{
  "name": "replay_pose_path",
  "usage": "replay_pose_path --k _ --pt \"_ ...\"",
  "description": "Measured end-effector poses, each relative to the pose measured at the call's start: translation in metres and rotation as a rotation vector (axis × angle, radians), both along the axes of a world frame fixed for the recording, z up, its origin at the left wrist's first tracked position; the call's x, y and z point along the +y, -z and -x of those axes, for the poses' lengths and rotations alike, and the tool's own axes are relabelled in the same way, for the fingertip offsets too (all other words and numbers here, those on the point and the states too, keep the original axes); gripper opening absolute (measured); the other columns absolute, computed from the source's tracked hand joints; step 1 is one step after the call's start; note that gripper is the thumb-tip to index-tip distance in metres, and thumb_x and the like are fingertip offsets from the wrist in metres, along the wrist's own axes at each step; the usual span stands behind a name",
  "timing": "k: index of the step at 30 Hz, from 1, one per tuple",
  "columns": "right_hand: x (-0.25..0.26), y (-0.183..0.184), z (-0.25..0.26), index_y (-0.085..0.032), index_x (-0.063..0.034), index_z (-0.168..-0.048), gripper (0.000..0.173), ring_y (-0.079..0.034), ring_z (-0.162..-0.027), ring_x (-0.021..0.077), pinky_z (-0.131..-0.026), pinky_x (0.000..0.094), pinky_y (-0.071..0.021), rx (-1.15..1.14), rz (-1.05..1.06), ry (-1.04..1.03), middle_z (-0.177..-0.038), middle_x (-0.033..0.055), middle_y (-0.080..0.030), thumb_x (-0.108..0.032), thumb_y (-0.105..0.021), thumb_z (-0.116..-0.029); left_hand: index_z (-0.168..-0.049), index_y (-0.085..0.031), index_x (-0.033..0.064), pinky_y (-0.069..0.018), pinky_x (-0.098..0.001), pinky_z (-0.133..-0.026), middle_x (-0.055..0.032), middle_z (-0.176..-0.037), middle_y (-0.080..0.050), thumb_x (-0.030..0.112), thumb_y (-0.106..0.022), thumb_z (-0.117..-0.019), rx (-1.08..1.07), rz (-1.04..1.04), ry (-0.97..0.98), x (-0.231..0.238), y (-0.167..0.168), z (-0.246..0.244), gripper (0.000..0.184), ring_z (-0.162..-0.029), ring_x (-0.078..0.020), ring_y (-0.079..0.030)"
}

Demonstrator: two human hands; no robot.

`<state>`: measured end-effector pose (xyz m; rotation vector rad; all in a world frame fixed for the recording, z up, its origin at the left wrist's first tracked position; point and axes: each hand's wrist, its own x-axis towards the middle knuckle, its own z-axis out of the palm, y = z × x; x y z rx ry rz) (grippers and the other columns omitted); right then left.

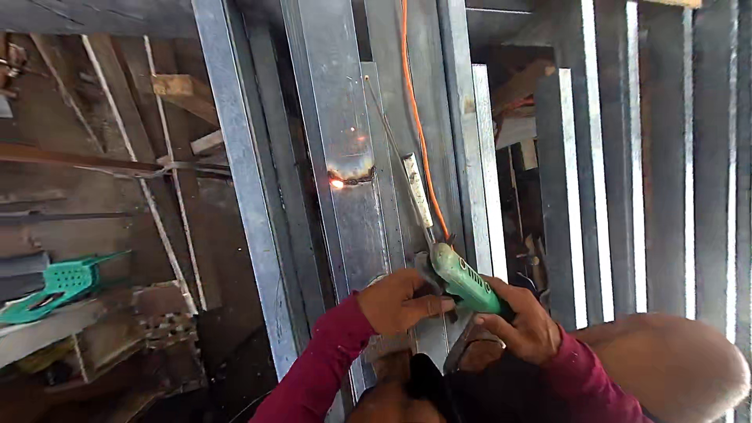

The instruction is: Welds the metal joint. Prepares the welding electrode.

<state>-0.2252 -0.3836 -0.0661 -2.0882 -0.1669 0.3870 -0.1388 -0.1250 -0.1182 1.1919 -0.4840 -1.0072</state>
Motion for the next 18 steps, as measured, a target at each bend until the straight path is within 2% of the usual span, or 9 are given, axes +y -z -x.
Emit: replay_pose_path --k 1,3,4,5,7,9,11,15,18 --pt "-0.003 -0.001 -0.008 -0.064 0.0017 -0.131 0.059 -0.070 -0.091 0.0057 -0.082 0.0258 -0.0610 -0.086 0.061 0.044 -0.104 0.0087 -0.074 -0.048 -0.064 -0.0993 -0.120 -0.064 -0.0005 -0.0627 -0.0330 -0.086 -0.0046 -0.107 -0.073 0.029 -0.064 -0.1017 0.054 0.015 -0.084 -0.006 -0.003 -0.004 0.035 -0.095 -0.0110 -0.072" --pt "-0.011 0.002 -0.029 -0.068 -0.0011 -0.129 0.053 -0.072 -0.089 0.0123 -0.079 0.0314 -0.0614 -0.243 0.312 0.138 -0.104 0.0112 -0.075 -0.043 -0.069 -0.0967 -0.146 -0.051 0.0033 -0.0595 -0.0364 -0.099 -0.0090 -0.138 -0.063 0.028 -0.065 -0.1005 0.071 -0.039 -0.200 -0.014 -0.003 -0.007 0.054 -0.119 -0.0183 -0.067" --pt "-0.017 0.009 -0.042 -0.069 -0.0042 -0.130 0.051 -0.072 -0.086 0.0190 -0.074 0.0389 -0.0612 -0.301 0.451 0.182 -0.102 0.0133 -0.075 -0.042 -0.069 -0.0956 -0.154 -0.044 0.0078 -0.0580 -0.0363 -0.101 -0.0084 -0.147 -0.058 0.030 -0.065 -0.1003 0.063 -0.098 -0.218 -0.013 -0.001 -0.006 0.062 -0.125 -0.0189 -0.064" --pt "-0.025 0.016 -0.057 -0.068 -0.0073 -0.133 0.052 -0.072 -0.084 0.0271 -0.070 0.0481 -0.0597 -0.321 0.570 0.215 -0.102 0.0160 -0.074 -0.043 -0.069 -0.0953 -0.156 -0.042 0.0098 -0.0578 -0.0363 -0.102 -0.0080 -0.149 -0.057 0.032 -0.065 -0.1005 0.053 -0.148 -0.229 -0.011 0.002 -0.004 0.064 -0.127 -0.0189 -0.064" --pt "-0.043 0.031 -0.085 -0.060 -0.0118 -0.143 0.056 -0.071 -0.092 0.0414 -0.072 0.0631 -0.0556 -0.232 0.722 0.253 -0.112 0.0224 -0.071 -0.042 -0.066 -0.0962 -0.154 -0.044 0.0071 -0.0584 -0.0362 -0.101 -0.0094 -0.145 -0.059 0.032 -0.063 -0.1013 0.058 -0.217 -0.244 -0.001 0.008 0.008 0.061 -0.123 -0.0184 -0.066" --pt "-0.053 0.047 -0.114 -0.048 -0.0101 -0.152 0.060 -0.066 -0.106 0.0499 -0.081 0.0709 -0.0513 -0.071 0.750 0.268 -0.126 0.0292 -0.064 -0.032 -0.061 -0.0976 -0.152 -0.047 0.0062 -0.0589 -0.0356 -0.099 -0.0093 -0.141 -0.063 0.031 -0.061 -0.1021 0.098 -0.295 -0.262 0.013 0.014 0.025 0.057 -0.119 -0.0176 -0.068" --pt "-0.052 0.071 -0.141 -0.042 -0.0077 -0.156 0.061 -0.061 -0.114 0.0532 -0.089 0.0725 -0.0485 0.018 0.736 0.302 -0.133 0.0333 -0.058 -0.022 -0.058 -0.0989 -0.151 -0.048 0.0068 -0.0600 -0.0353 -0.097 -0.0082 -0.138 -0.065 0.031 -0.061 -0.1022 0.144 -0.389 -0.301 0.026 0.020 0.042 0.056 -0.114 -0.0168 -0.070" --pt "-0.028 0.102 -0.200 -0.039 -0.0094 -0.158 0.062 -0.055 -0.124 0.0548 -0.100 0.0695 -0.0444 0.123 0.728 0.360 -0.138 0.0366 -0.053 -0.021 -0.056 -0.1004 -0.148 -0.052 0.0064 -0.0598 -0.0339 -0.097 -0.0064 -0.132 -0.069 0.029 -0.060 -0.1031 0.174 -0.533 -0.418 0.043 0.026 0.069 0.051 -0.112 -0.0145 -0.071" --pt "-0.005 0.117 -0.241 -0.039 -0.0116 -0.158 0.061 -0.053 -0.126 0.0557 -0.101 0.0690 -0.0440 0.168 0.739 0.392 -0.140 0.0380 -0.050 -0.017 -0.054 -0.0997 -0.144 -0.055 0.0054 -0.0613 -0.0351 -0.093 -0.0057 -0.127 -0.072 0.030 -0.057 -0.1036 0.178 -0.565 -0.498 0.049 0.028 0.083 0.048 -0.107 -0.0155 -0.073"
